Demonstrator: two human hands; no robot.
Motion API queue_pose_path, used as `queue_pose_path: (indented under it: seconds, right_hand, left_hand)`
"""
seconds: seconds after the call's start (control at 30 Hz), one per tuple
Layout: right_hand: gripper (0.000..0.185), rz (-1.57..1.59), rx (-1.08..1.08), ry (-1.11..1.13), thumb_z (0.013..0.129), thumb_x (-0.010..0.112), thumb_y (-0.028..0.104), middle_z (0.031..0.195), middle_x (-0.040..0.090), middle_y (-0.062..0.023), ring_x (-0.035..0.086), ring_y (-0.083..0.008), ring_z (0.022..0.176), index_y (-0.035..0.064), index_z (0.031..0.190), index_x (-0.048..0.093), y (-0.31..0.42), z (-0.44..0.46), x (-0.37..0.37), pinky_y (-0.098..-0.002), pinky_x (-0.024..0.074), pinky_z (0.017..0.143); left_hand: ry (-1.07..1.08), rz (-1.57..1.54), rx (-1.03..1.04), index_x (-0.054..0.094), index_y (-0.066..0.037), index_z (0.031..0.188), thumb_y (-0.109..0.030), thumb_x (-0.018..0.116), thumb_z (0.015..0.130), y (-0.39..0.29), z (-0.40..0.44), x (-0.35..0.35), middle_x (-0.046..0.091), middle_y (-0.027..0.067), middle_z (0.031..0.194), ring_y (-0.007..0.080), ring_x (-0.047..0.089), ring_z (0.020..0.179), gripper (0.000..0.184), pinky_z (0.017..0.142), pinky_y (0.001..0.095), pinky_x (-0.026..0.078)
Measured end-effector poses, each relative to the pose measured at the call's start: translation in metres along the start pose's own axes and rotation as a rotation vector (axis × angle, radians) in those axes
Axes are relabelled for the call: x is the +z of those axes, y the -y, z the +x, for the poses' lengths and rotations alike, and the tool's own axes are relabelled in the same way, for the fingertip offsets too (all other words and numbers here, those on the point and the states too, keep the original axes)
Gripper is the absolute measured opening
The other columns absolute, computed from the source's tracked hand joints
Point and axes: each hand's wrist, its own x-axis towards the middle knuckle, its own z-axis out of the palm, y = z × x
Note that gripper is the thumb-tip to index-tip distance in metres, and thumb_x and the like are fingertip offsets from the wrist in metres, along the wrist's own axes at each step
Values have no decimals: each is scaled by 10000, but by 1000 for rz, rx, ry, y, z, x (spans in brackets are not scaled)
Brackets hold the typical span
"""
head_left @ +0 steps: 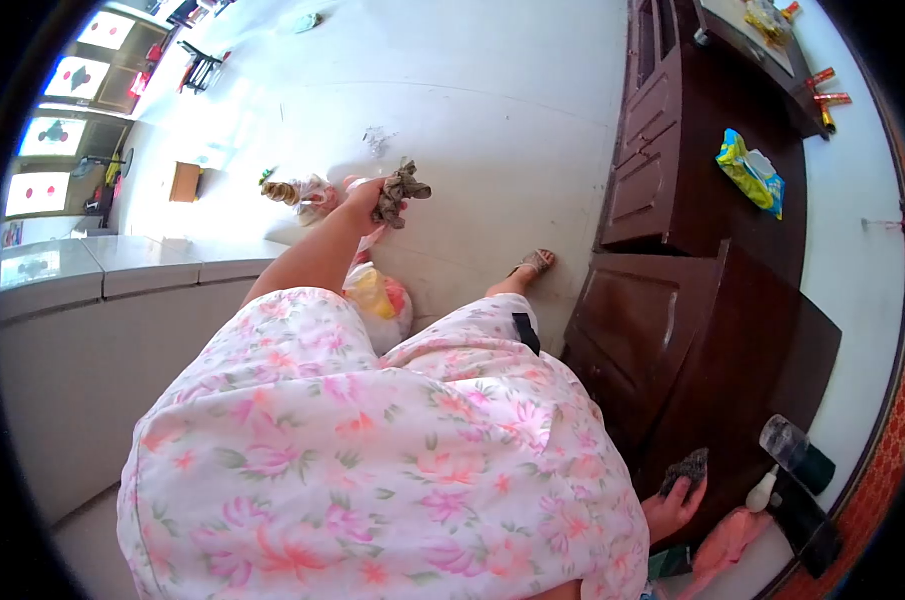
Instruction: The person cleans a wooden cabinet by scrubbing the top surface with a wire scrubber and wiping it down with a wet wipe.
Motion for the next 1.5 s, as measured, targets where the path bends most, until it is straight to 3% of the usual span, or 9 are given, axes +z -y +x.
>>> queue_pose_path:
  seconds: [0.17,0.23,0.33,0.37,0.53,0.6,0.7,0.8,1.5]
  right_hand:
    - [374,-94,-51,-63,952,532,140,1258,555,-117,513,-240,1118,2,1300,520,-16,-9,-15,-345,375,1006]
    - [375,-83,-48,-88,948,534,144,1258,557,-120,516,-242,1118,3,1295,523,-11,-15,-14,-347,378,1010]
    - [379,-1,-10,-138,938,538,146,1258,559,-124,519,-244,1118,5,1290,527,0,-28,-10,-349,382,1016]
    - [382,45,8,-147,932,541,145,1258,559,-124,521,-244,1117,5,1288,528,0,-31,-10,-350,384,1019]
    - [467,465,162,-285,921,575,153,1279,560,-131,524,-254,1147,8,1355,486,-30,-40,-22,-367,375,1030]
    - [430,626,209,-362,934,569,142,1264,566,-115,533,-241,1096,30,1342,495,-22,-39,-19,-355,404,949]
    - [364,1064,356,-334,949,557,178,1216,580,-110,558,-260,979,55,1290,526,-20,-32,-23,-355,455,760]
    - [342,1461,395,-147,966,518,224,1160,602,-135,578,-283,919,48,1259,532,-20,-25,-26,-360,458,674]
    - [352,1382,363,-905,986,514,289,1115,627,-138,588,-239,839,59,1252,512,16,-36,53,-340,473,627]
  left_hand:
    - [-221,82,276,624,-87,927,-284,548,920,-39,72,-31,639,80,815,217,583,644,211,608,380,538]
    - [-667,185,381,621,-57,1082,-348,544,910,-75,72,-15,654,154,998,301,634,878,346,783,444,540]
    - [-832,1181,525,528,-43,1290,-402,595,867,-105,102,-13,625,250,1144,376,607,1078,559,915,482,491]
    - [-874,1159,666,494,-40,1341,-406,613,853,-99,101,5,610,275,1173,394,597,1103,622,941,486,478]
    - [-166,1236,719,564,-83,1270,-321,663,874,-3,156,118,692,155,981,272,662,825,472,774,402,530]
    - [345,1164,463,607,-91,1234,-308,630,900,30,119,187,706,128,960,213,663,851,399,797,368,525]
    - [608,1638,865,611,-104,1232,-266,607,927,62,61,290,643,136,1156,257,667,936,346,840,372,525]
    - [890,1689,857,594,-98,1238,-169,598,932,63,16,360,595,134,1225,288,649,993,314,876,377,513]
    - [1215,1953,832,592,-93,1243,-176,597,938,22,116,525,602,110,1242,268,644,966,316,875,362,511]
